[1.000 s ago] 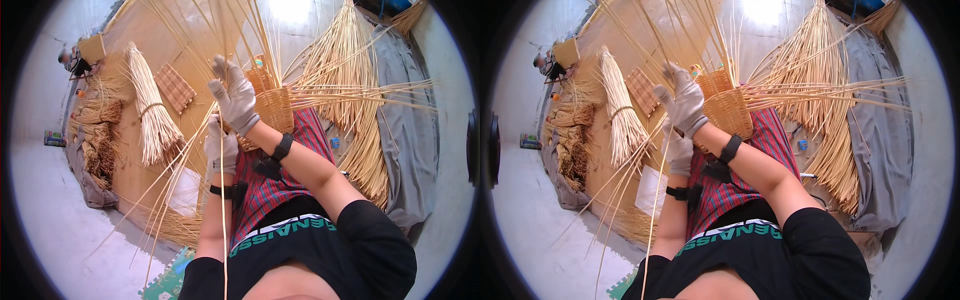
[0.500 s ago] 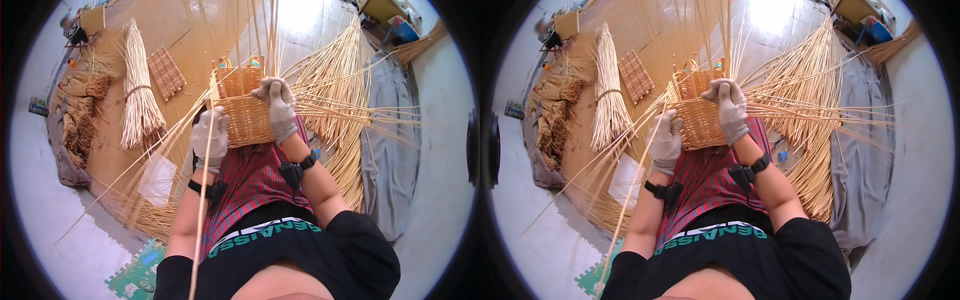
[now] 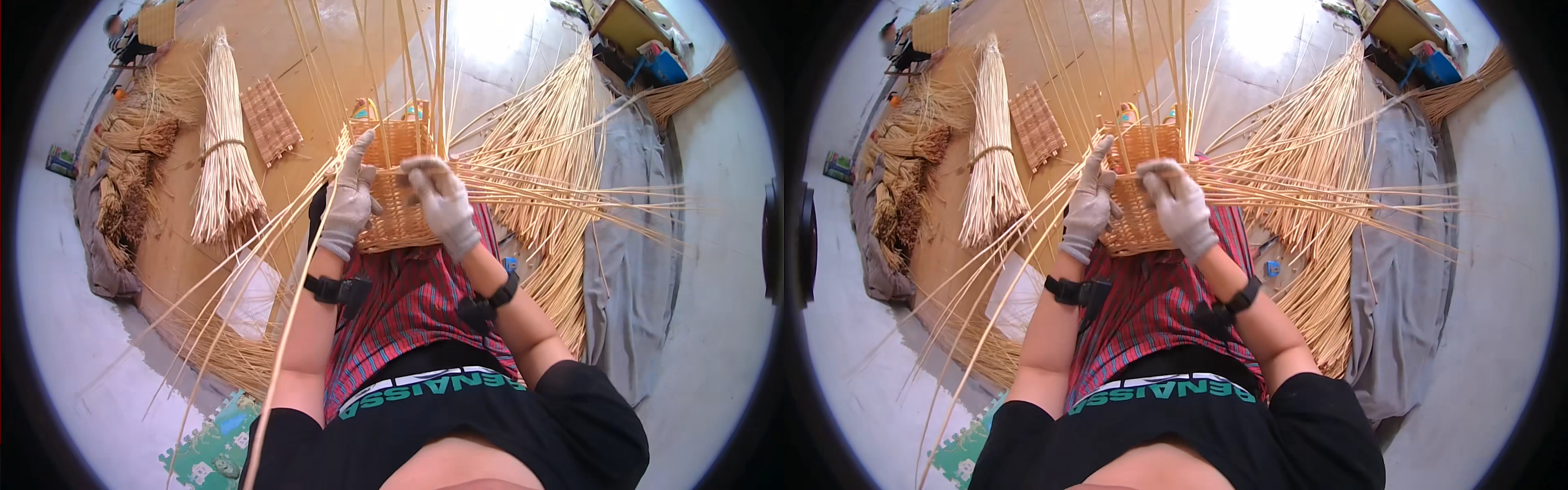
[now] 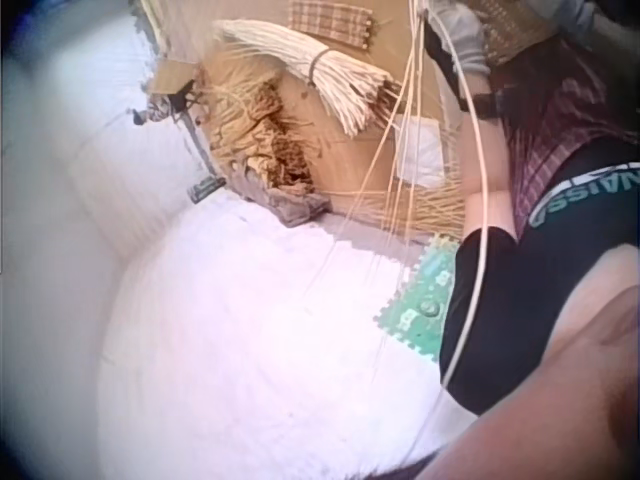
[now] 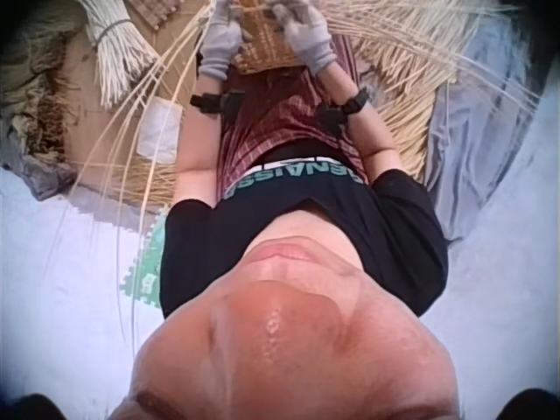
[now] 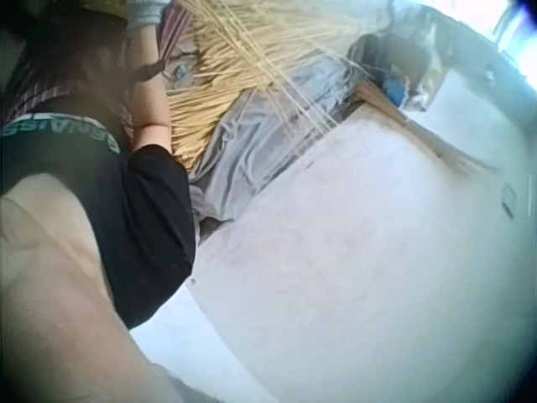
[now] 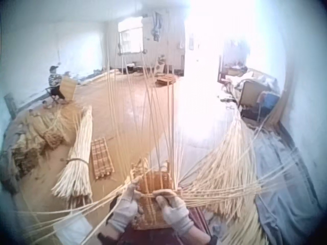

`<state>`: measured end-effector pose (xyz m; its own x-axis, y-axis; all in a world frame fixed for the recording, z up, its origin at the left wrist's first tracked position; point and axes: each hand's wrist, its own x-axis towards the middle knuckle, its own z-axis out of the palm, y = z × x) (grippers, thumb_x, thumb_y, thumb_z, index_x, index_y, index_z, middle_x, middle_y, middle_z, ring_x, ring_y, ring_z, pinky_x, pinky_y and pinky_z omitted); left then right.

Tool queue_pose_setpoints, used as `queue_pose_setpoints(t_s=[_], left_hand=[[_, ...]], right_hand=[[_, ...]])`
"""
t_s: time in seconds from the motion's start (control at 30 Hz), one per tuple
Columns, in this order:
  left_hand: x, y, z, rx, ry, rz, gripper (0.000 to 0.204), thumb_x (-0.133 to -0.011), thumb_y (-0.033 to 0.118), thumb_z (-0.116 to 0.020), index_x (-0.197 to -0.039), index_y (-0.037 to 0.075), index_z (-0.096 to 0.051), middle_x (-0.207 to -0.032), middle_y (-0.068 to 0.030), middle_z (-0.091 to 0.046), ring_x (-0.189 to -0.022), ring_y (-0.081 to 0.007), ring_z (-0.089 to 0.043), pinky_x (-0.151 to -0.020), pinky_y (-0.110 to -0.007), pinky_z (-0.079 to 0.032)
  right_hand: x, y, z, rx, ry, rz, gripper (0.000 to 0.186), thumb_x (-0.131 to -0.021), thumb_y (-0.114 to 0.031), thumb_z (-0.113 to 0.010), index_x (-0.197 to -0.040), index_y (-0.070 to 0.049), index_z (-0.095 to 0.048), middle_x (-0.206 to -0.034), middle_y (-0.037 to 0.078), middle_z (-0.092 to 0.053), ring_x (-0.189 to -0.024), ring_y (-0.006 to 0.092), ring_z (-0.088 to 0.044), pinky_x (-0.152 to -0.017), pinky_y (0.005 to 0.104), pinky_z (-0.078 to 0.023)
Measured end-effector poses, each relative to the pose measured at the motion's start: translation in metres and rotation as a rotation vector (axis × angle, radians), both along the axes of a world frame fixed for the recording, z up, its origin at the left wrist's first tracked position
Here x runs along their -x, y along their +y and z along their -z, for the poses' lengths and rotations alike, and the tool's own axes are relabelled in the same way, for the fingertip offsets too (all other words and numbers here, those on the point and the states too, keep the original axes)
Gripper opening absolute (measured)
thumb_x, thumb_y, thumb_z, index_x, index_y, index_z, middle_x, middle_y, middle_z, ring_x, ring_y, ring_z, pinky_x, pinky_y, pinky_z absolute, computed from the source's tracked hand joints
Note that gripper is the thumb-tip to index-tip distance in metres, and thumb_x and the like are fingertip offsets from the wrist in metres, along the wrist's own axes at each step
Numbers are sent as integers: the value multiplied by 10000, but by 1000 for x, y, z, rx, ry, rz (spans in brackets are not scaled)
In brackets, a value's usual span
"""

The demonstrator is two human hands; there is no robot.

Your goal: Weaving a rectangular basket using long, thin wood or cane strips.

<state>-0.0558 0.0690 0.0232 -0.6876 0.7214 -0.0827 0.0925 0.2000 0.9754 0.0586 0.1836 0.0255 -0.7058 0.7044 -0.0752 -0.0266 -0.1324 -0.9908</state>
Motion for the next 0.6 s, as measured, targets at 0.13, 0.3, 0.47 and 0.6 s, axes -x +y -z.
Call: queue_pose_setpoints(t_s=[0.13, 0.3, 0.47, 0.6], left_hand=[[-10, 14, 0, 31, -71, -123, 374, -1113, 176, -483, -1480, 224, -536, -878, -34, -647, -462, -77, -548, -403, -259, -464], [-11, 19, 6, -47, -40, -219, 372, -1091, 163, -535, -1462, 176, -561, -1124, -69, -679, -558, -103, -616, -456, -256, -504], [-45, 24, 3, 68, 1127, -285, 585, -928, 94, -709, -1476, 246, -571, -1306, -154, -641, -842, -291, -706, -755, -421, -594], [-74, 42, 5, 326, 938, 62, 613, -891, 90, -657, -1467, 272, -549, -1289, -141, -552, -847, -331, -717, -774, -441, -579]], right_hand=[[51, 17, -49, -1085, 10, 205, 301, -995, 3, -598, -1280, -82, -642, -1310, 275, -645, -1081, 235, -708, -849, 335, -596], [24, 29, -32, -691, 390, 298, 357, -992, -2, -594, -1339, -77, -560, -1296, 245, -657, -1088, 249, -711, -881, 352, -591], [-57, 36, -11, -898, -58, 398, 139, -1017, -85, -619, -1151, -47, -623, -1066, 139, -742, -743, 274, -739, -699, 362, -598], [-34, 66, -28, -1535, -660, 602, 337, -971, -197, -680, -1290, -96, -636, -942, 78, -762, -837, 236, -753, -820, 372, -562]])
